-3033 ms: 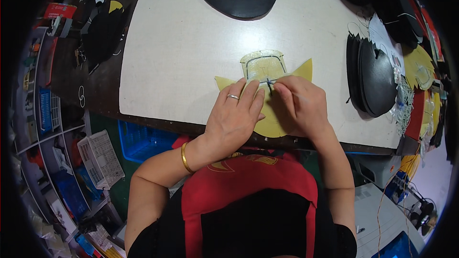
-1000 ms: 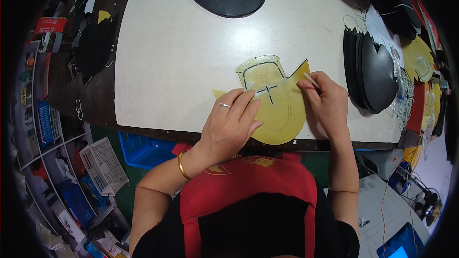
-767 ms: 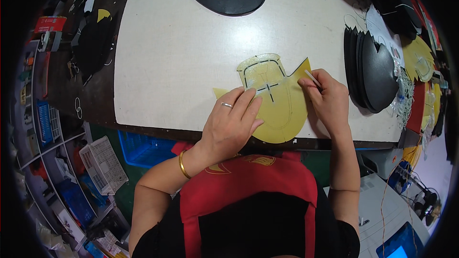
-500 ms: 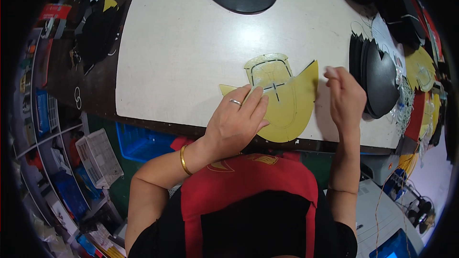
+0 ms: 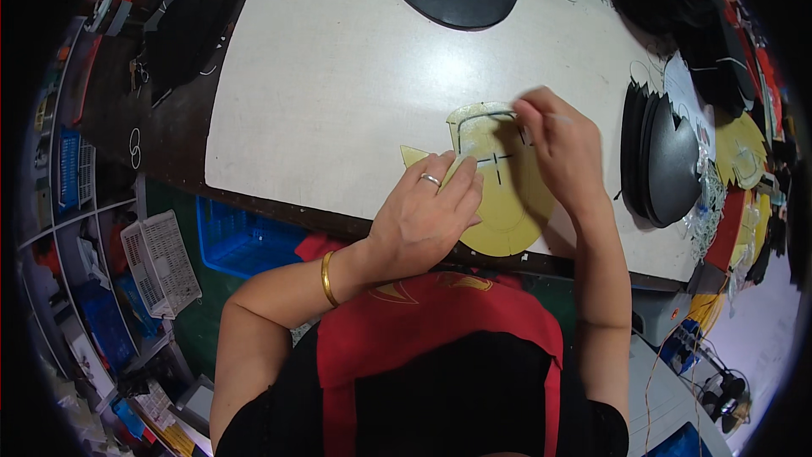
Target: Organizing and aligning pre-cut shoe components using a template.
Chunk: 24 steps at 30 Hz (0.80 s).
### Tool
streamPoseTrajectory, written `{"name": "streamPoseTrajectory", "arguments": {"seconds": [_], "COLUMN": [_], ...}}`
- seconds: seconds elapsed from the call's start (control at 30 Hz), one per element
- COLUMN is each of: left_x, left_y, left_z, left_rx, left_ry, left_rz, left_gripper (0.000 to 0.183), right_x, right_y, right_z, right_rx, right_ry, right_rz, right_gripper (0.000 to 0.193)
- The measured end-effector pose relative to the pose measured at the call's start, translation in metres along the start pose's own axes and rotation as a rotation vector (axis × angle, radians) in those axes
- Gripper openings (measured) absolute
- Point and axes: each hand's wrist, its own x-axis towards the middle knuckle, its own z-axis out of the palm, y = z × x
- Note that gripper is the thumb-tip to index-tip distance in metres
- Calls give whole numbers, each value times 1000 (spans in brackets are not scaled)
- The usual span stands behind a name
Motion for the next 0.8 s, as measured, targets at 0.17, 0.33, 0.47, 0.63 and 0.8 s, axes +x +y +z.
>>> {"name": "streamPoseTrajectory", "arguments": {"seconds": [0.17,0.33,0.47,0.63,0.8], "left_x": [-2,0,4,1,0], "left_y": [0,-2,0,-4,-3], "left_z": [2,1,-2,-2,-2], "left_rx": [-2,-11,-11,-60,-17], "left_ry": [-12,-1,-25,-8,-10], "left_rz": [-4,-10,-1,5,6], "left_gripper": [52,52,51,48,50], "right_x": [-36,-43,-45,-55,-46], "right_y": [-6,-15,-7,-22,13], "right_z": [-20,-2,-6,-11,-31], "right_rx": [-262,98,-47,-145,182], "right_ry": [-20,26,113,-108,130], "right_rz": [100,-138,-123,-83,278], "right_gripper": [17,8,9,14,22]}}
